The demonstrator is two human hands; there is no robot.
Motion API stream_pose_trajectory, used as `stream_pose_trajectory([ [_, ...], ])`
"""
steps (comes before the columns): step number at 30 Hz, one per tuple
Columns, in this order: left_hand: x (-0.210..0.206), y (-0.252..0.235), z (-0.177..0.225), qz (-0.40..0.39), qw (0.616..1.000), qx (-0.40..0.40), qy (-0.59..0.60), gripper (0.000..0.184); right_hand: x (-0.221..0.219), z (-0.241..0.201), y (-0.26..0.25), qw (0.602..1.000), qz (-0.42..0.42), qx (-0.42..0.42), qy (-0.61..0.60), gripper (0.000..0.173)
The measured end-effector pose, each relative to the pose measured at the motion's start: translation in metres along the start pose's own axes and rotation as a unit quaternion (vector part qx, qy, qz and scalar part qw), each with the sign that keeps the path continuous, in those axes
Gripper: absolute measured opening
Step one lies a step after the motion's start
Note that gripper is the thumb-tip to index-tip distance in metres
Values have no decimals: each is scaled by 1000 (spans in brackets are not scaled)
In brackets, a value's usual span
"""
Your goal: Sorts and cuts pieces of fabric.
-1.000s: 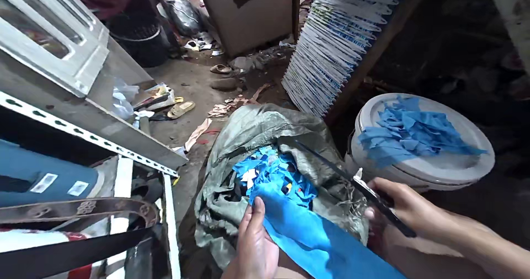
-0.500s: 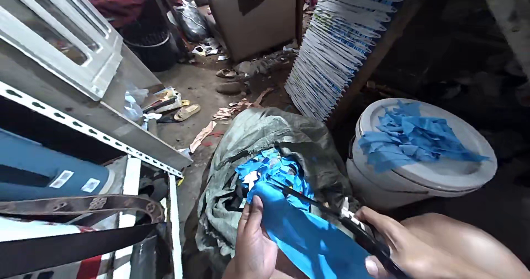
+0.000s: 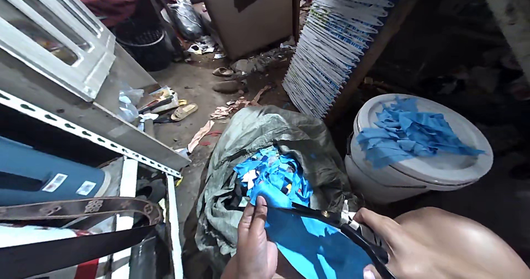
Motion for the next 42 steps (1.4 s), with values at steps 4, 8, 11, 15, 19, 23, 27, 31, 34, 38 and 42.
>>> stream_pose_trajectory([
  [4, 2, -2, -5, -3, 1000, -8, -2, 26, -1, -3, -1, 1000, 13, 1, 3, 77],
  [8, 4, -4, -6, -18, 1000, -18, 6, 27, 3, -8, 1, 999, 14, -21, 30, 64],
  [11, 7, -5, -8, -18, 1000, -17, 15, 24, 2, -1, 2, 998, 34, -16, 41, 56],
  [15, 9, -7, -10, 6, 1000, 4, 11, 18, 1, 5, 3, 998, 66, 7, 18, 53],
  [19, 10, -7, -10, 24, 1000, 9, 1, 14, 2, 3, 2, 997, 61, 11, 36, 67],
  [23, 7, -4, -13, 24, 999, 24, -14, 15, 2, -2, 0, 998, 41, 15, 48, 79],
  [27, 5, -1, -16, 25, 999, 33, -2, 17, -1, -6, -5, 996, 46, 16, 71, 79],
  [31, 5, 0, -15, 34, 999, 39, -1, 17, -2, -5, -7, 995, 56, 3, 81, 66],
  [34, 7, -2, -16, 20, 999, 30, -3, 17, -4, 0, -6, 992, 96, 33, 77, 53],
  [38, 6, -3, -17, 15, 1000, 22, -7, 17, -2, 3, -8, 994, 79, 38, 67, 54],
  [42, 1, 0, -20, -8, 999, 47, -10, 23, -1, -6, -9, 998, 36, 6, 60, 78],
])
Point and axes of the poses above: each hand's wrist, its own y-axis away from the middle knuckle, its own x-axis out of the back of the hand, z = x × y, the point moved 4 cm from there along -y, towards the middle knuckle, and after that the axes turned 5 degrees about -z, right-handed, at the moved point
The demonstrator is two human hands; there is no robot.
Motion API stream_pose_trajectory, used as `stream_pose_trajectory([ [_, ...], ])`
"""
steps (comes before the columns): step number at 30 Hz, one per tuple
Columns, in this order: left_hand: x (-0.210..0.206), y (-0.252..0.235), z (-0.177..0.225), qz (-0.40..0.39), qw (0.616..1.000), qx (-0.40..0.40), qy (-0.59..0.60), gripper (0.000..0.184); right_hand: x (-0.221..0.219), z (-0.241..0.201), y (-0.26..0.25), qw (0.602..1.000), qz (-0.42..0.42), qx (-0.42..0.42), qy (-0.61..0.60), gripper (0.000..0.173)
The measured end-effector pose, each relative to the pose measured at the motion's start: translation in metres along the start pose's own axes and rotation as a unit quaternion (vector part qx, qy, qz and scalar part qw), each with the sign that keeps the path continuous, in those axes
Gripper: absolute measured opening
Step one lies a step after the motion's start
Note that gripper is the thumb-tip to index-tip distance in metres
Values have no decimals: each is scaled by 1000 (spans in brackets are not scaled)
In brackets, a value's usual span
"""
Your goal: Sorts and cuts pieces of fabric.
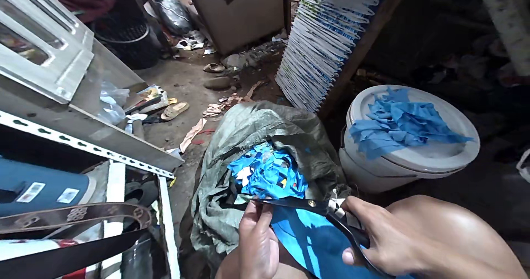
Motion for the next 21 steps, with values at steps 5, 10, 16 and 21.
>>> stream_pose_trajectory([
  [5, -3, 2, -2, -5, 1000, 6, -9, 22, -4, -1, -4, 1000, 6, -17, -5, 72],
  [10, 1, 2, -3, -10, 1000, 12, 0, 18, -9, 4, -6, 999, 31, 10, -14, 55],
  [16, 7, -1, -3, -10, 1000, 26, 3, 17, 0, 4, -6, 994, 13, -21, -107, 50],
  [21, -10, 7, -9, -99, 994, 42, -34, 14, 40, 2, 4, 983, 80, 19, -164, 57],
])
Point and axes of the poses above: each hand's wrist, its own y-axis away from the middle knuckle, its own x-axis out of the back of the hand, z = x × y, the point moved 4 cm from there along -y, towards the middle knuckle, and after that the axes turned 5 degrees about -z, right-handed, at the moved point
